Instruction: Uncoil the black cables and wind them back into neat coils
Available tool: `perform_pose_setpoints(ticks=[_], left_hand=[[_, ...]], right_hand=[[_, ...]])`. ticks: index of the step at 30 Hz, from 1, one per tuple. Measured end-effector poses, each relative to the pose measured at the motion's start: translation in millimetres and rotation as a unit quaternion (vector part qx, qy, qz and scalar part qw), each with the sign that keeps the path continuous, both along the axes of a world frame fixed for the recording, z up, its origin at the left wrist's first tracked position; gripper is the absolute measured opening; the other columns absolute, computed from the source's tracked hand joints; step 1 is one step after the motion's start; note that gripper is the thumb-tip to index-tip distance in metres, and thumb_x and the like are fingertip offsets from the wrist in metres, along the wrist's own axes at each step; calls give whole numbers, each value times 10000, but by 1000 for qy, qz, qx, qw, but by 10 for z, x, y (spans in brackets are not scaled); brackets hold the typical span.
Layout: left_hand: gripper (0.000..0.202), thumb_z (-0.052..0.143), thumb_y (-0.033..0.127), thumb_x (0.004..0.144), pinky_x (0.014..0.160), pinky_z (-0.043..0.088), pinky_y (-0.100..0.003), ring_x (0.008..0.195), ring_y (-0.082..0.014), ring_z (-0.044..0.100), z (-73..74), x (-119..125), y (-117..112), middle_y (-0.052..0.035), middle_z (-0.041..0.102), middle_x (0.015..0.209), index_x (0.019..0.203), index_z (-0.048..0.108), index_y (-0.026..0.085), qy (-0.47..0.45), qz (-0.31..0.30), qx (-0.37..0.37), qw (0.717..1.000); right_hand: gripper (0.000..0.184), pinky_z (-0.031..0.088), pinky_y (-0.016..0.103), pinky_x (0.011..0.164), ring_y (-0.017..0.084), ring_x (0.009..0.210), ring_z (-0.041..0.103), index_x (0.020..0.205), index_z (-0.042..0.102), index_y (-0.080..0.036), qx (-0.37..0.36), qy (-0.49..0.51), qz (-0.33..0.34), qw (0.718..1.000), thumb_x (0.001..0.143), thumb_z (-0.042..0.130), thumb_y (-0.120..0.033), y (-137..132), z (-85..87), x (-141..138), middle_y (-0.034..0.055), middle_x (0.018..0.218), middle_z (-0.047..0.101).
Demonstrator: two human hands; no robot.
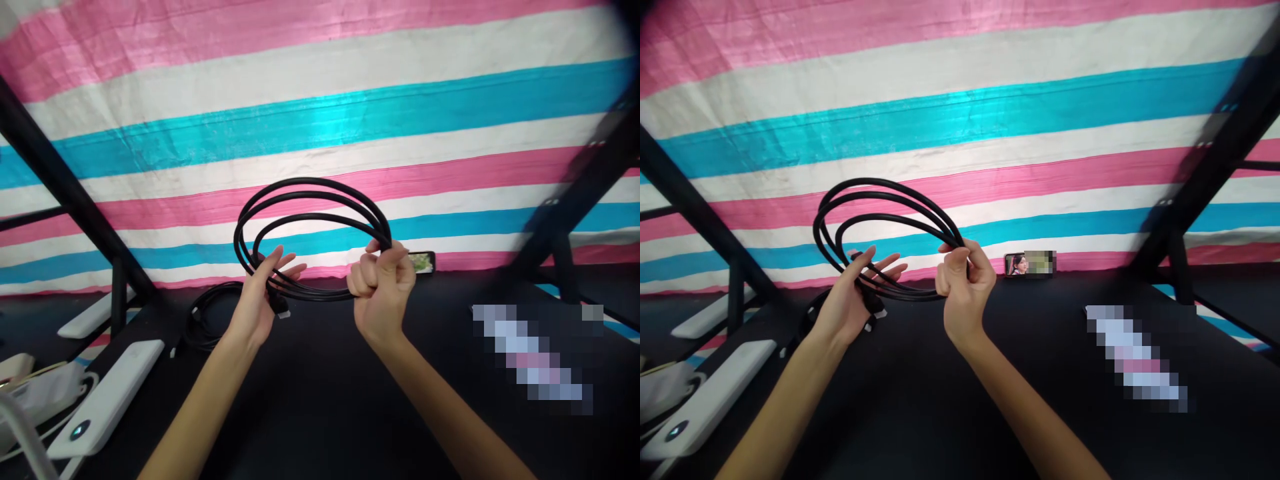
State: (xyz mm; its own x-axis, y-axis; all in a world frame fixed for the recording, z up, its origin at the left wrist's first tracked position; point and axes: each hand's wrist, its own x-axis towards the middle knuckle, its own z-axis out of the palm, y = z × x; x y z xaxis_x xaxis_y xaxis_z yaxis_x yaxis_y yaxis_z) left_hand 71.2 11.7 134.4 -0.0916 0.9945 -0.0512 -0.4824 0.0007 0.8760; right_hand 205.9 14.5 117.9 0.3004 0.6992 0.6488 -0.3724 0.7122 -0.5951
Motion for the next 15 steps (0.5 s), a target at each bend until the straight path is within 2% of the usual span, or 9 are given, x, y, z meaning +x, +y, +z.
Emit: perform_pose_setpoints(ticks=[2, 3, 5, 7, 10, 13, 15], left_hand=[[272, 694, 354, 729, 612, 489, -211, 650, -119, 639, -11, 12, -5, -29, 666, 794, 891, 584, 165, -13, -2, 21, 1000], [242, 687, 355, 738, 537, 455, -189, 532, -85, 581, -23, 16, -2, 16, 613, 634, 846, 584, 166, -19, -3, 35, 999], [241, 663, 361, 764, 414, 345, -167, 359, -40, 395, -45, 13, 12, 88, 395, 409, 697, 541, 165, -28, -5, 60, 998], [351, 625, 353, 799, 366, 261, -173, 302, -26, 247, -49, -15, 32, 110, 233, 349, 566, 436, 169, -37, -11, 73, 997], [420, 565, 300, 840, 348, 212, -189, 281, -24, 170, -22, -99, 63, 109, 196, 331, 508, 337, 181, -33, -50, 61, 996], [431, 541, 260, 849, 337, 176, -193, 268, -21, 145, 7, -167, 75, 106, 194, 324, 493, 310, 184, 0, -78, 55, 995], [444, 537, 259, 848, 337, 165, -193, 264, -18, 144, 9, -167, 66, 104, 192, 324, 484, 293, 185, 25, -71, 60, 995]], right_hand=[[397, 133, 199, 346, 64, 365, 83, 763, 495, -232, -2, 25, 39, 999, 836, 620, -602, 6, -10, -27, -104, 502, 134], [397, 127, 192, 343, 63, 370, 76, 764, 491, -229, -12, 33, 53, 998, 836, 623, -596, 11, -13, -38, -106, 503, 133], [414, 113, 180, 336, 63, 382, 69, 764, 469, -225, -43, 38, 75, 996, 828, 624, -604, 30, -17, -47, -108, 510, 132], [426, 110, 170, 331, 62, 390, 75, 771, 455, -223, -76, 24, 103, 992, 820, 624, -611, 63, -15, -32, -107, 523, 140], [402, 152, 163, 327, 56, 383, 119, 819, 462, -223, -108, -15, 126, 986, 813, 649, -579, 122, 7, 43, -107, 539, 181], [354, 199, 165, 326, 57, 370, 189, 975, 459, -252, -120, -55, 78, 988, 826, 664, -500, 144, 35, 127, -101, 558, 270], [328, 241, 173, 329, 70, 384, 281, 1115, 431, -283, -93, -119, 1, 989, 886, 598, -447, 122, 44, 148, -70, 615, 373]])
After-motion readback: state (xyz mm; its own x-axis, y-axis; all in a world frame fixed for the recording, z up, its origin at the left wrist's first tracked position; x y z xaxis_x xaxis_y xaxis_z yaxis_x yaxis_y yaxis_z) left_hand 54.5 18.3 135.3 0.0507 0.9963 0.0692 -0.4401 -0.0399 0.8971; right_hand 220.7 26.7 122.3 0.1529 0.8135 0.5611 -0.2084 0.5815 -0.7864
